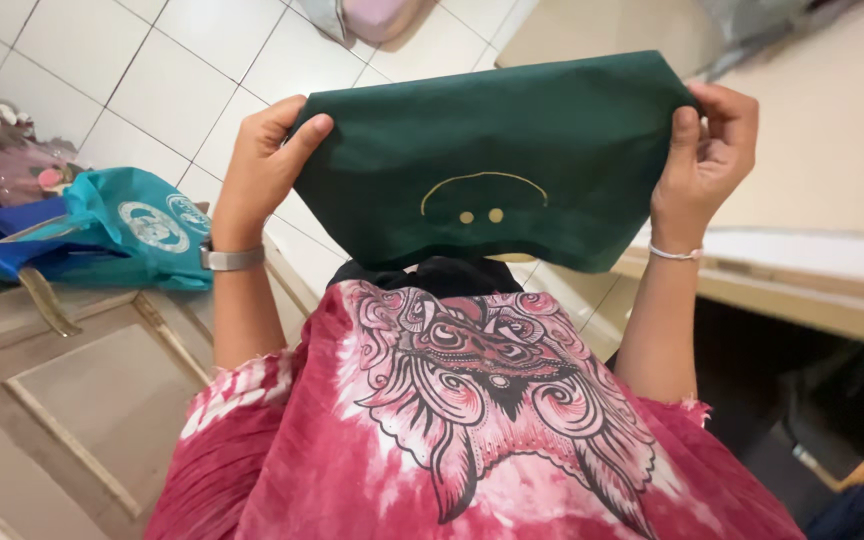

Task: The person sits on the tiled floor of a cluttered room, folds a dark garment and places it aside, then folds a green tote bag and sets it on a pile of clothes, and finally folds a teal tote bag.

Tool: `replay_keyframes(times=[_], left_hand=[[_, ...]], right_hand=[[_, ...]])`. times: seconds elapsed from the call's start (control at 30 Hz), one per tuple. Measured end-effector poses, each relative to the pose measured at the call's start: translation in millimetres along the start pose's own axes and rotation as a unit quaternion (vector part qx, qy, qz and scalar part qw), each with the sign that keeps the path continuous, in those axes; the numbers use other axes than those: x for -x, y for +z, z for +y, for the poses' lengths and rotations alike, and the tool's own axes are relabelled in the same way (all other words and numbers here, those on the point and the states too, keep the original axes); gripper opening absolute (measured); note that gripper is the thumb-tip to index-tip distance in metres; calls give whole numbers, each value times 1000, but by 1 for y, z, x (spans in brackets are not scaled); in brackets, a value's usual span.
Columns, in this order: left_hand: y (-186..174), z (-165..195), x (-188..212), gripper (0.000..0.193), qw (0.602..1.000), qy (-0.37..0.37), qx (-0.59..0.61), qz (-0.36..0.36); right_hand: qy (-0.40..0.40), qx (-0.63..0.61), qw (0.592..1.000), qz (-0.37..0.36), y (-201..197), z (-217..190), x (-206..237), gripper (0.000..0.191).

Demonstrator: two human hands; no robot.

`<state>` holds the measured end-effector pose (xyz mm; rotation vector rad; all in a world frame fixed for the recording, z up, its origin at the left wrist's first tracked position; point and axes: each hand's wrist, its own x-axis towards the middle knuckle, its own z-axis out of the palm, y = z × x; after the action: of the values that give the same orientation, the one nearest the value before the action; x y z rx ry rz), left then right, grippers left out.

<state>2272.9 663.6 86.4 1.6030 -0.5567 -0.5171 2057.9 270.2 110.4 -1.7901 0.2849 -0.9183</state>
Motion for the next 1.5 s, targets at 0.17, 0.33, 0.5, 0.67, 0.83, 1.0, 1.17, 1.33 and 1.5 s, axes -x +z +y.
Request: replay_keyframes(times=[0.17,0.33,0.5,0.67,0.83,1.0,1.17,1.33,1.5], left_hand=[[11,-18,-26,48,976,95,195,17],[30,-27,-51,51,988,-8,147,48],[36,-29,-79,33,979,-16,147,142],[21,-23,-98,25,976,22,119,180],[1,-8,-98,23,975,25,122,185],[-8,-1,-91,24,970,21,129,205],[-14,-8,-87,27,970,-2,122,212],[-15,-17,-88,38,954,20,248,165],[-11,-19,-103,56,956,-29,269,117]], right_hand=[[-70,14,997,40,2,33,-53,26],[-82,-21,996,32,10,57,-110,26],[9,-133,989,-67,26,68,-143,42],[68,-204,963,-165,38,79,-159,68],[137,-186,930,-285,37,126,-174,80],[206,-95,903,-365,52,191,-173,61],[207,-185,916,-290,66,199,-180,46],[50,-190,959,-207,72,160,-203,53],[24,-119,972,-202,84,133,-223,45]])
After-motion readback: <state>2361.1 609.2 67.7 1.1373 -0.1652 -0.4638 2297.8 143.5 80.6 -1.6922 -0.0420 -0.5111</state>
